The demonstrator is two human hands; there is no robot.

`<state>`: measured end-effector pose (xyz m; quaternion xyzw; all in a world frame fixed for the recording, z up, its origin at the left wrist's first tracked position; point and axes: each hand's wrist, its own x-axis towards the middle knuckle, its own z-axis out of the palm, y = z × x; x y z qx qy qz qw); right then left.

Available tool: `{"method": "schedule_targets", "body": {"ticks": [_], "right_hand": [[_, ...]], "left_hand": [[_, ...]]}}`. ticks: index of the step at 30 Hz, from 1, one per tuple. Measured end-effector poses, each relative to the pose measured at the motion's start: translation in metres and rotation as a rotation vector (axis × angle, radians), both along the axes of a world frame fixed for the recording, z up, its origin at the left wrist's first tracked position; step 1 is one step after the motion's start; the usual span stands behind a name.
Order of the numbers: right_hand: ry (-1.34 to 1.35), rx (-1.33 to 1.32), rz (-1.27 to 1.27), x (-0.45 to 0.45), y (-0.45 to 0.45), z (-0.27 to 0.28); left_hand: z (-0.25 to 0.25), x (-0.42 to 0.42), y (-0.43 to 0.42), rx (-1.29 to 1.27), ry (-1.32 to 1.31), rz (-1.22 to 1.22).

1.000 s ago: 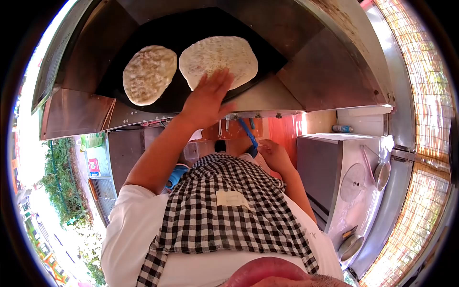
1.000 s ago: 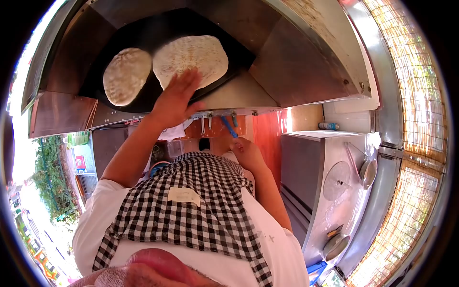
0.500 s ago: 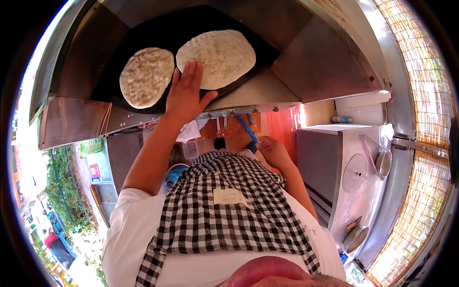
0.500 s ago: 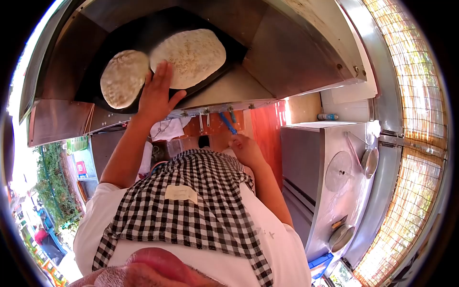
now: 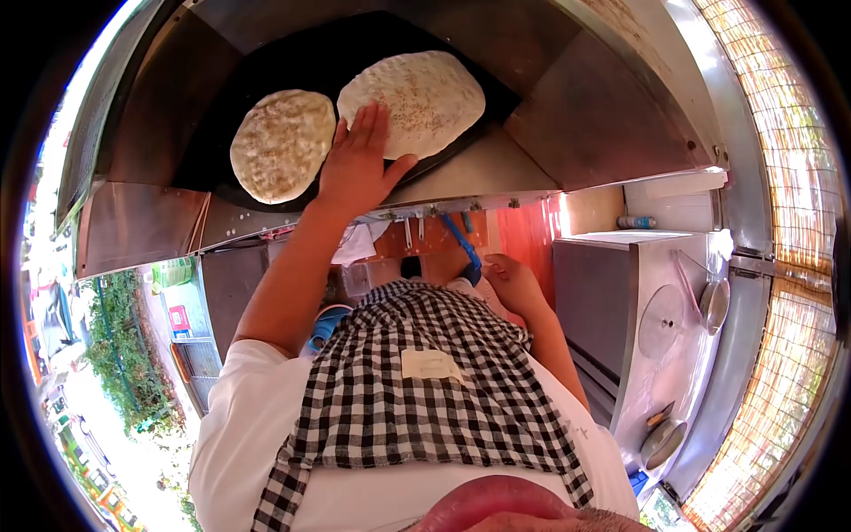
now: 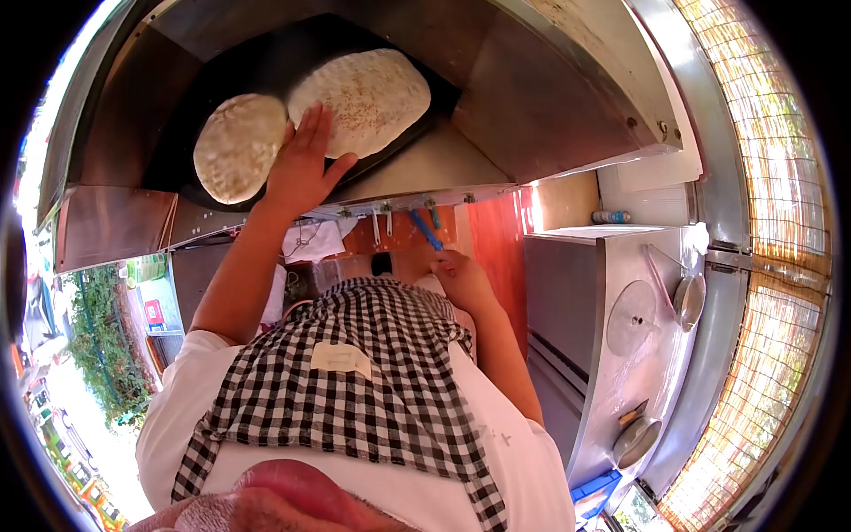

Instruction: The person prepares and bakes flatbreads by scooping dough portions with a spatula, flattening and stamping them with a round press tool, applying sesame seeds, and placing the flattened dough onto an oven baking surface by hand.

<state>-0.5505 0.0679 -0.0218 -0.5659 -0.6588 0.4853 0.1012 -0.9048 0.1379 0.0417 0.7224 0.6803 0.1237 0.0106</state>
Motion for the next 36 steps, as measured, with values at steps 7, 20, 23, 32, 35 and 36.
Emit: {"method": "schedule_targets", "body": {"ticks": [7,20,23,32,35,36], "right_hand": [[-0.063,-0.029,0.02,0.001,0.003,-0.005],[0.034,0.024,0.002,-0.014,0.02,-0.01],[0.001,0.05,0.013,-0.011,0.013,-0.018],[0.013,0.084,0.016,-0.009,0.01,-0.017],[-0.015,0.049,-0.005,-0.008,0.012,-0.013],[-0.013,0.047,-0.006,-0.007,0.012,-0.014]], "left_hand": [[-0.001,-0.017,-0.011,-0.074,0.043,-0.102],[-0.01,-0.037,0.069,-0.092,0.068,0.021],[-0.011,-0.038,0.082,-0.098,0.07,0.007],[-0.011,-0.018,0.088,-0.065,0.026,-0.094],[-0.008,0.002,0.055,-0.081,-0.001,-0.203],[-0.007,0.007,0.045,-0.096,-0.009,-0.234]]}}
